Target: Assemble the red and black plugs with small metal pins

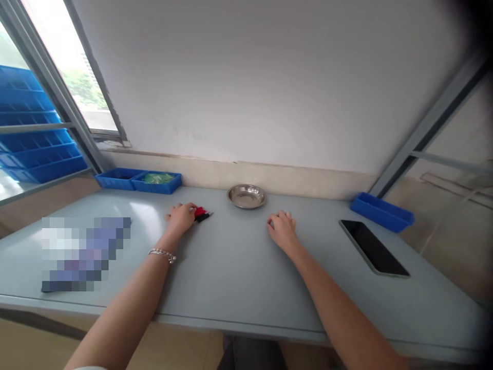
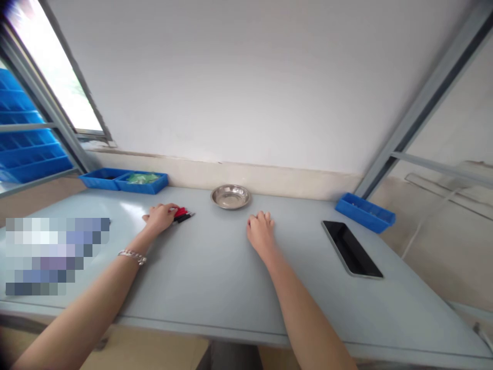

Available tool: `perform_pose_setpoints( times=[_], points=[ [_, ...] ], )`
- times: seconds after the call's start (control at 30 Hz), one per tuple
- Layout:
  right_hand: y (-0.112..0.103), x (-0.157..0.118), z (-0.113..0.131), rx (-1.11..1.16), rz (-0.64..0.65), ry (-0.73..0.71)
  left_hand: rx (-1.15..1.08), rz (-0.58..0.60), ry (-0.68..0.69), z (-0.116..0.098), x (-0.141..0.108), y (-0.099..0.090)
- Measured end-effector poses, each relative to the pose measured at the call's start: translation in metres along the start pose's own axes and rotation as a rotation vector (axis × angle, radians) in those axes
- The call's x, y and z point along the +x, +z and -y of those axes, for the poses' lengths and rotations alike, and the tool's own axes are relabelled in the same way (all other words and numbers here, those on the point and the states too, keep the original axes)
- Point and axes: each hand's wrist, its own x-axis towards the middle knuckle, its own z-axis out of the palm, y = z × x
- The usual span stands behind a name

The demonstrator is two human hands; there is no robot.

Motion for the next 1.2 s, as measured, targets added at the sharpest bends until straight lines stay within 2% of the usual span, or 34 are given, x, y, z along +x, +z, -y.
perform_pose_setpoints(
  times=[0.47, 0.57, 0.67, 0.77, 0.97, 1.2],
  points=[
    [0.002, 0.002, -0.005, 0.021, 0.028, 0.034, -0.016, -0.035, 0.014, -0.004, -0.003, -0.004],
    [0.002, 0.001, -0.005, 0.031, 0.036, 0.036, 0.001, -0.047, 0.174, -0.013, -0.009, -0.008],
    [0.002, 0.001, -0.005, 0.038, 0.039, 0.037, 0.009, 0.024, 0.379, -0.024, -0.014, -0.009],
    [0.002, 0.001, -0.005, 0.040, 0.039, 0.043, 0.020, 0.087, 0.467, -0.029, -0.016, -0.006],
    [0.000, 0.001, -0.004, 0.038, 0.066, 0.046, 0.081, 0.104, 0.489, -0.025, -0.011, -0.001],
    [0.001, 0.002, -0.005, 0.055, 0.070, 0.042, 0.166, 0.055, 0.438, -0.022, -0.010, -0.004]
  ],
)
